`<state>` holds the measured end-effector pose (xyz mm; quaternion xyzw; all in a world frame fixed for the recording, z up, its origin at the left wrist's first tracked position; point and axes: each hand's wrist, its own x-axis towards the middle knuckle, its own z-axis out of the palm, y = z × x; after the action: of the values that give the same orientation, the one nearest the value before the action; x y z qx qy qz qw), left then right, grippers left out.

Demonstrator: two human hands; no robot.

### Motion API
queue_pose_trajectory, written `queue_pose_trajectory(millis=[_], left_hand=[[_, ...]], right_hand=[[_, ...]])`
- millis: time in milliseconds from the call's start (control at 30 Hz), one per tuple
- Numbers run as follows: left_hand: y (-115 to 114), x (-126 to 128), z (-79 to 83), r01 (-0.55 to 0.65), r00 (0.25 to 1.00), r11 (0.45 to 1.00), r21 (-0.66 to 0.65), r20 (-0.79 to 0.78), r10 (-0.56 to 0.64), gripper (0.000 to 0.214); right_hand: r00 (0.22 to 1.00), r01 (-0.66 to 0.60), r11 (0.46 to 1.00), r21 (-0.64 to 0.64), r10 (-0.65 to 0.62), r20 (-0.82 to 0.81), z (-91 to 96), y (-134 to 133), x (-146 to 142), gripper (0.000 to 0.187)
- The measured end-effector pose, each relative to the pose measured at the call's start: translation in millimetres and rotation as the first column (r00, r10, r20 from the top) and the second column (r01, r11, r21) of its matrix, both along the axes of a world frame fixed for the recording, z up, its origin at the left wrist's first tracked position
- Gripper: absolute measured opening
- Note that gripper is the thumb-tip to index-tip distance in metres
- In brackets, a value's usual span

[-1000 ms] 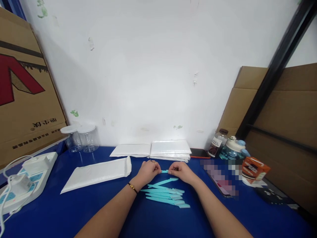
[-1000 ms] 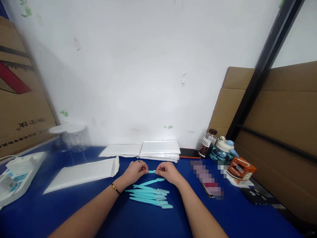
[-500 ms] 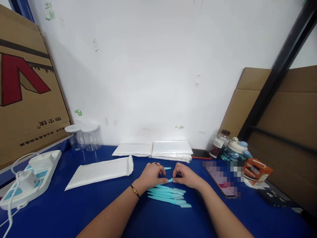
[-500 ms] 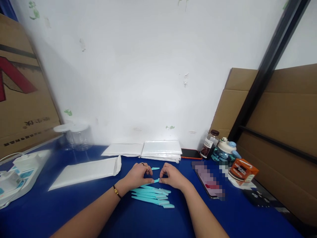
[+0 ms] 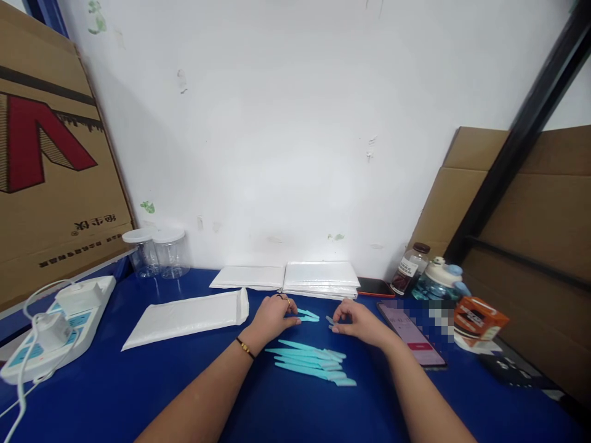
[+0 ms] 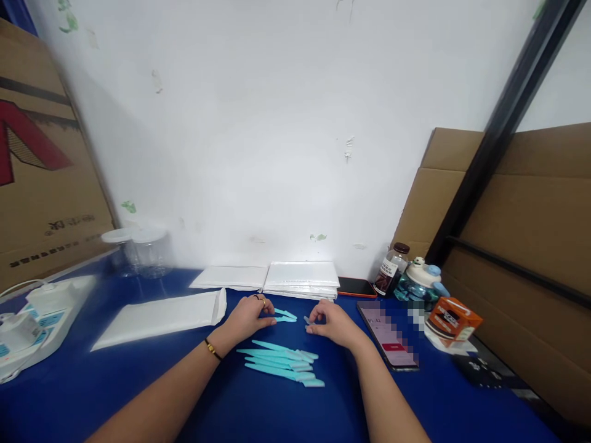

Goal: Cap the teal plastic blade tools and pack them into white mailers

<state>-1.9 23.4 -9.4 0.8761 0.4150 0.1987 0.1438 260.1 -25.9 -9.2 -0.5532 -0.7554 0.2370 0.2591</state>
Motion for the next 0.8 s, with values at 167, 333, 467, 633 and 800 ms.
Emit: queue_pose_trajectory(millis=[167, 333, 467, 633, 800], left_hand=[[-14.6, 7.2, -1.7, 0.278, 0.957, 0.949, -0.149, -0.039, -0.286, 0.025], [-15.0, 11.2, -6.7, 0.209, 0.97, 0.955, -0.211, -0.081, -0.23, 0.016], [-6.8, 4.9, -1.7, 0.147, 0.985, 0.975, -0.166, -0.069, -0.16, 0.014], [5.5, -9.8, 4.0, 0.035, 0.998, 0.994, -0.107, -0.055, -0.041, 0.012], [-2.1, -7.3, 5.5, 0.071, 0.997, 0.997, -0.043, 0.046, -0.069, 0.023]], right_hand=[[0.97, -0.236, 0.952, -0.194, 0.242, 0.005, 5.7, -13.3, -20.8, 0.021], [0.973, -0.225, 0.96, -0.17, 0.229, 0.007, 0.0, -13.9, -30.5, 0.008], [0.988, -0.147, 0.985, -0.092, 0.151, 0.03, 0.7, -9.6, -19.7, 0.009], [0.999, 0.025, 0.999, -0.041, -0.024, 0.025, -0.9, -1.3, 4.1, 0.014], [1.0, 0.023, 1.0, 0.008, -0.024, 0.015, 3.0, -5.0, 1.2, 0.011]])
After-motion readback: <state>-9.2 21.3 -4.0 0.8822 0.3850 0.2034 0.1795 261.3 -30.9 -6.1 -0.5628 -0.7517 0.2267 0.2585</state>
